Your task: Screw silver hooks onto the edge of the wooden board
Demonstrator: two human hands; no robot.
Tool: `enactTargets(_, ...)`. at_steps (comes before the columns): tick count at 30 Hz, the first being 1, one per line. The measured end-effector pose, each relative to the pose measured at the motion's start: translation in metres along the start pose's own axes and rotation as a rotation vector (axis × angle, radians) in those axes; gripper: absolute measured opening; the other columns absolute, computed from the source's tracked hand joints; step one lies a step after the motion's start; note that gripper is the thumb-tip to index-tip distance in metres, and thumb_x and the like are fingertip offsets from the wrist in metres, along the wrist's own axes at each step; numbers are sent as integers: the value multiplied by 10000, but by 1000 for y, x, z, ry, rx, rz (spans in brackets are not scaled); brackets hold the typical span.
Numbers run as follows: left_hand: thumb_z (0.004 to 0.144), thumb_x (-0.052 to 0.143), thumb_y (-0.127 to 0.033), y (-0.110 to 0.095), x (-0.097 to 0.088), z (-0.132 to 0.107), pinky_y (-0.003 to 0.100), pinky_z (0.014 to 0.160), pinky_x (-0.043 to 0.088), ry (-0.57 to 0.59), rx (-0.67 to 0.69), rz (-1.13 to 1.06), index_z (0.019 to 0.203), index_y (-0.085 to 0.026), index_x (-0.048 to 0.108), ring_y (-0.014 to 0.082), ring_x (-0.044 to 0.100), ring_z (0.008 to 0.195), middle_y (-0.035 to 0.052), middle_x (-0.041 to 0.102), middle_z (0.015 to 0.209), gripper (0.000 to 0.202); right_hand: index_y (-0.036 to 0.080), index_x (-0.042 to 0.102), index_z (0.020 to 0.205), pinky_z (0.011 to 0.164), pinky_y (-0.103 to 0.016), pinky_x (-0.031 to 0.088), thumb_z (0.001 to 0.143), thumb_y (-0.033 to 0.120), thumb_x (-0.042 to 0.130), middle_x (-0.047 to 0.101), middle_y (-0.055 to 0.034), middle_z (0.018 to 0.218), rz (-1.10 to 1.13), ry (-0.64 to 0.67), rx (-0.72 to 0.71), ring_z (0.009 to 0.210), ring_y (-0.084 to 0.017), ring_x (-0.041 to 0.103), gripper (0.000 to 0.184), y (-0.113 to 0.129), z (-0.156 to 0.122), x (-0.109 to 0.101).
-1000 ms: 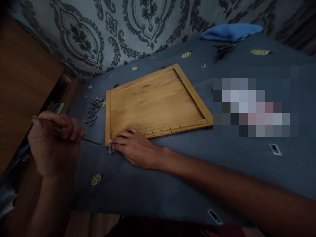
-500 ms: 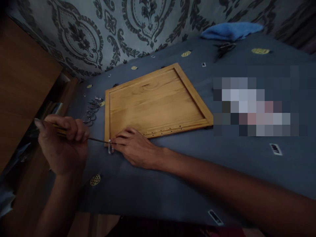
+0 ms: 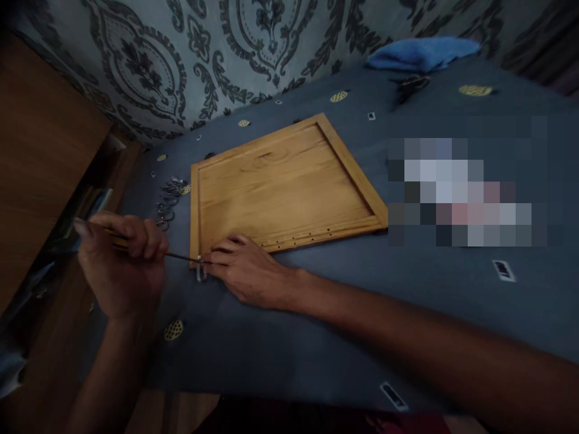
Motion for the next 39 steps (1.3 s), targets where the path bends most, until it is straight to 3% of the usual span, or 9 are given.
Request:
enactTargets(8,879,808,-448,1,0,1,253,439,266,-14,-37,-17,651,-200,609,97,331,460,-53,353,518,391,159,665,1342,1076,-456,414,1011,115,512,708,-95,1375,26,15,25,1264,-262,576,367,1,1,-2)
enactTargets(14,824,826,-398,-1,1,5,258,483,353,36,-103,-21,672,-204,635,126,411,564,-19,426,614,311,191,661,1363,1078,-436,399,1006,97,512,714,-60,1372,43,19,38,1261,-248,577,398,1,1,-2)
enactTargets(20,816,822,-372,-2,6,7,249,488,351,111,-152,-49,688,-205,647,118,360,557,-28,382,615,273,144,690,1303,1068,-445,414,980,112,551,722,-98,1353,19,12,17,1244,-261,573,353,1,1,-2)
enactTargets(28,887,764,-546,1,12,6,237,413,217,190,-145,-4,670,-222,611,91,195,430,-76,251,484,419,144,680,1326,1050,-441,422,975,129,587,716,-91,1366,3,29,17,1216,-266,577,363,1,3,-1)
enactTargets(31,903,736,-510,1,12,8,249,425,254,259,-157,12,690,-229,614,101,243,418,-71,288,471,373,135,671,1336,1063,-449,420,986,127,573,705,-93,1385,-11,30,9,1236,-270,567,364,1,2,-1)
enactTargets(35,904,678,-557,0,2,12,299,529,388,263,-68,235,804,-237,653,155,473,550,-18,522,617,336,147,658,1351,1082,-447,405,992,118,568,692,-83,1403,-5,19,5,1265,-266,557,372,1,2,-1)
enactTargets(39,964,516,-672,-6,-14,13,298,566,382,203,150,680,853,-218,674,165,522,669,10,591,764,494,174,636,1387,1065,-445,413,984,107,571,695,-81,1382,19,23,12,1263,-262,560,413,1,2,-2)
Point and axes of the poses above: each hand's wrist, its own z-axis towards the middle knuckle, its own x-axis out of the palm, y = z × x, the point moved 4 cm from there along z, towards the middle knuckle
